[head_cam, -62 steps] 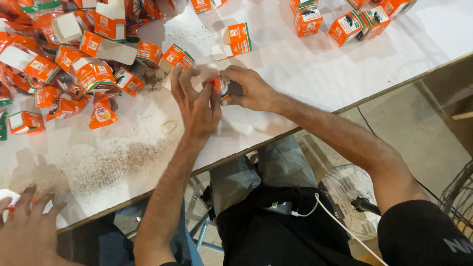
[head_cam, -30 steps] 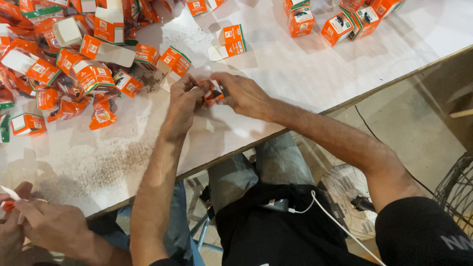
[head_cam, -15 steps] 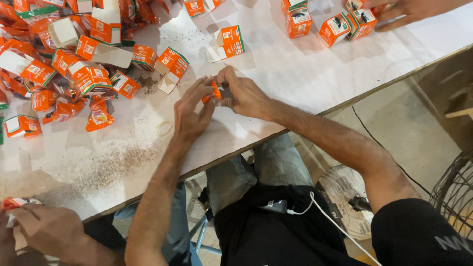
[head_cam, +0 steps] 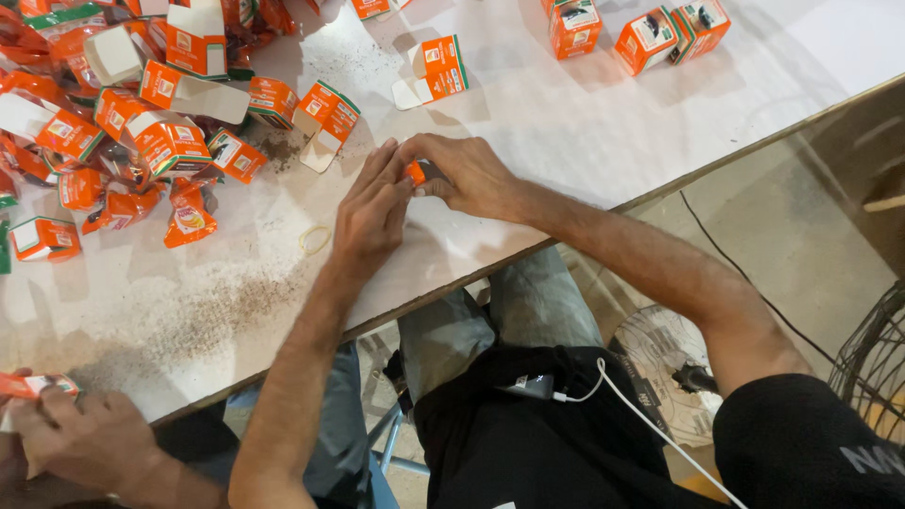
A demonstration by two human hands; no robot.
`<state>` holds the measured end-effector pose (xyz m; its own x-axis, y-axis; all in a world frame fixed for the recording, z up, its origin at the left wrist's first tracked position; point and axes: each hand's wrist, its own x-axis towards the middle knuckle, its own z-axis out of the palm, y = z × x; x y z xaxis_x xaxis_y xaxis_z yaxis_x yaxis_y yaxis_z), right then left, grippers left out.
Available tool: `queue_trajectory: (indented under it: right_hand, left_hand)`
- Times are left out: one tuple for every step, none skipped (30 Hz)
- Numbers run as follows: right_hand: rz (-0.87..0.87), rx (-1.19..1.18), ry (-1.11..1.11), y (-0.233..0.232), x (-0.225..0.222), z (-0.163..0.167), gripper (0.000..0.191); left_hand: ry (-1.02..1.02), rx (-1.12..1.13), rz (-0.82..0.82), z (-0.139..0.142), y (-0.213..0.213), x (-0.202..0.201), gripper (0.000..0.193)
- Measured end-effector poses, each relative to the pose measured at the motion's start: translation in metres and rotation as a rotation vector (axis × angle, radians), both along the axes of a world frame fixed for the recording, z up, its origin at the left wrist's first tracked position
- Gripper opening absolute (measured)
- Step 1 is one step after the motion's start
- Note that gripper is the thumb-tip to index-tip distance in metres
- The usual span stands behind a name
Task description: The person sits at a table with a large pile of small orange product boxes and orange plastic bags. They repeatedly pick up a box, open a plastic bag, insert the box into it, and place the packed bag aside, working through the pile one item at a time.
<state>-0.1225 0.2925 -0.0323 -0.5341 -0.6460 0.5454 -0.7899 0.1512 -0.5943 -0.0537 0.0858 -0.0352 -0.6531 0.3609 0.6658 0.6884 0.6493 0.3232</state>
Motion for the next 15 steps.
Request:
queue_trajectory:
  right_hand:
    - [-0.030, 0.036, -0.062, -0.001, 0.002, 0.001, 0.045]
    - [-0.058, 0.073, -0.116, -0.001, 0.004, 0.003, 0.046]
    - [-0.087, 0.111, -0.166, -0.001, 0.004, 0.006, 0.048]
    - [-0.083, 0.115, -0.120, 0.001, 0.004, 0.009, 0.047]
    - [-0.078, 0.119, -0.077, 0.005, 0.006, 0.011, 0.046]
    - [-0.073, 0.121, -0.035, 0.009, 0.006, 0.014, 0.045]
    - [-0.172, 0.214, 0.013, 0.018, 0.006, 0.016, 0.047]
    - [-0.267, 0.312, 0.060, 0.029, 0.005, 0.018, 0.050]
    - [-0.467, 0.334, 0.215, 0.042, 0.002, 0.020, 0.054]
    - [-0.668, 0.356, 0.366, 0.051, -0.002, 0.021, 0.057]
    - [-0.734, 0.378, 0.541, 0.059, -0.009, 0.021, 0.067]
    - [-0.799, 0.397, 0.715, 0.068, -0.016, 0.021, 0.077]
    - [-0.704, 0.342, 0.635, 0.065, -0.028, 0.018, 0.083]
    - [-0.610, 0.278, 0.556, 0.053, -0.044, 0.016, 0.089]
    - [-0.516, 0.215, 0.477, 0.040, -0.062, 0.015, 0.096]
  left_hand:
    - [0.033, -0.038, 0.009, 0.000, 0.003, 0.001, 0.008]
    - [0.035, -0.074, 0.017, 0.002, 0.005, 0.002, 0.009]
    - [0.043, -0.108, 0.024, 0.003, 0.007, 0.002, 0.009]
    - [0.050, -0.143, 0.031, 0.006, 0.008, 0.003, 0.010]
    - [0.053, -0.155, 0.030, 0.008, 0.008, 0.005, 0.013]
    - [0.056, -0.169, 0.028, 0.010, 0.008, 0.007, 0.021]
    - [0.060, -0.181, 0.026, 0.012, 0.007, 0.009, 0.029]
    - [0.074, -0.107, 0.054, 0.013, 0.006, 0.010, 0.028]
    - [0.085, -0.032, 0.080, 0.014, 0.005, 0.009, 0.028]
    - [0.091, 0.046, 0.104, 0.014, 0.005, 0.006, 0.028]
    - [0.088, 0.060, 0.116, 0.012, 0.007, 0.001, 0.027]
    - [0.082, 0.071, 0.126, 0.011, 0.009, -0.007, 0.025]
    - [0.079, 0.079, 0.132, 0.009, 0.012, -0.020, 0.023]
    - [0.086, 0.081, 0.147, 0.008, 0.014, -0.036, 0.022]
    - [0.093, 0.082, 0.162, 0.006, 0.017, -0.054, 0.022]
